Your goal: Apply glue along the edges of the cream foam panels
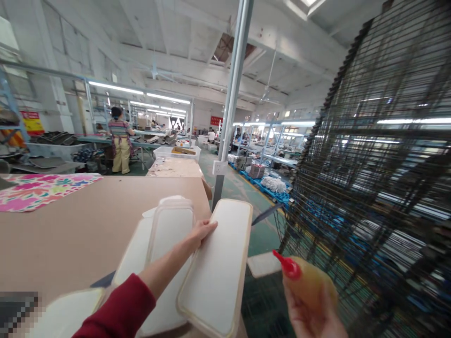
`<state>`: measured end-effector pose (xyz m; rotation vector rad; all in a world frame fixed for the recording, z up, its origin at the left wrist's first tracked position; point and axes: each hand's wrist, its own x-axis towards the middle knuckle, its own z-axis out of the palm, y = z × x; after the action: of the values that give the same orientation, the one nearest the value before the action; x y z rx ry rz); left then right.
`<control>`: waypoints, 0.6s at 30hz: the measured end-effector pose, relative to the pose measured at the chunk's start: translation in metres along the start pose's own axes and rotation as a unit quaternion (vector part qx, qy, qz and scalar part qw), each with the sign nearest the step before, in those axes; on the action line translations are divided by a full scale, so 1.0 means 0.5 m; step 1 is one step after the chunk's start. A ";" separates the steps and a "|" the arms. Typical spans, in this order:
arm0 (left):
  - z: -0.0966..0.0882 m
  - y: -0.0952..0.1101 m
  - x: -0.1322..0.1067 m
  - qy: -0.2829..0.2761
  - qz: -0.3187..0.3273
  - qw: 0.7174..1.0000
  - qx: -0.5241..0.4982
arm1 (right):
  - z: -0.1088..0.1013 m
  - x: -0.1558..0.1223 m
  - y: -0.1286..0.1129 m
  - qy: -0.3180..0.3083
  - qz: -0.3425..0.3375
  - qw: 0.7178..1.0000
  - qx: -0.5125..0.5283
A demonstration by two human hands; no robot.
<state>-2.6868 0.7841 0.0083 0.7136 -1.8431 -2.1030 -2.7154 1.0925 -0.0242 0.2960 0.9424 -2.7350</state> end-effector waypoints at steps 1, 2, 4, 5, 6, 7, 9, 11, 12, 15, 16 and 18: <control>0.004 -0.006 -0.002 -0.006 0.001 1.000 0.002 | 0.019 0.002 0.001 0.000 -0.030 1.000 -0.005; 0.009 -0.012 -0.004 -0.012 0.001 1.000 0.003 | 0.038 0.003 0.003 -0.007 -0.066 0.998 -0.018; 0.019 -0.018 -0.010 -0.027 0.000 1.000 0.004 | 0.077 0.009 0.010 -0.034 -0.127 0.990 -0.047; 0.023 -0.019 -0.014 -0.036 -0.001 0.999 0.002 | 0.092 0.013 0.013 -0.043 -0.155 0.985 -0.055; 0.027 -0.018 -0.018 -0.046 -0.004 0.999 -0.001 | 0.105 0.019 0.014 -0.047 -0.182 0.980 -0.060; 0.030 -0.016 -0.022 -0.055 -0.006 0.998 -0.006 | 0.114 0.026 0.014 -0.048 -0.209 0.974 -0.067; 0.034 -0.010 -0.032 -0.065 -0.015 0.997 -0.024 | 0.121 0.043 0.009 -0.041 -0.255 0.963 -0.081; 0.036 -0.002 -0.041 -0.075 -0.026 0.996 -0.047 | 0.118 0.056 0.003 -0.034 -0.281 0.955 -0.093; 0.036 0.002 -0.045 -0.084 -0.028 0.995 -0.055 | 0.114 0.060 0.002 -0.034 -0.287 0.952 -0.099; 0.037 0.013 -0.050 -0.108 -0.020 0.992 -0.059 | 0.088 0.049 0.018 -0.039 -0.288 0.950 -0.113; 0.036 0.017 -0.049 -0.111 -0.016 0.992 -0.053 | 0.074 0.037 0.032 -0.040 -0.284 0.951 -0.118; 0.033 0.024 -0.045 -0.110 -0.011 0.993 -0.039 | 0.041 0.006 0.069 -0.044 -0.277 0.949 -0.142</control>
<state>-2.6777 0.8072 0.0256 0.5030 -1.8556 -2.3355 -2.7110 1.0529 -0.0290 -0.1723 1.5713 -2.9886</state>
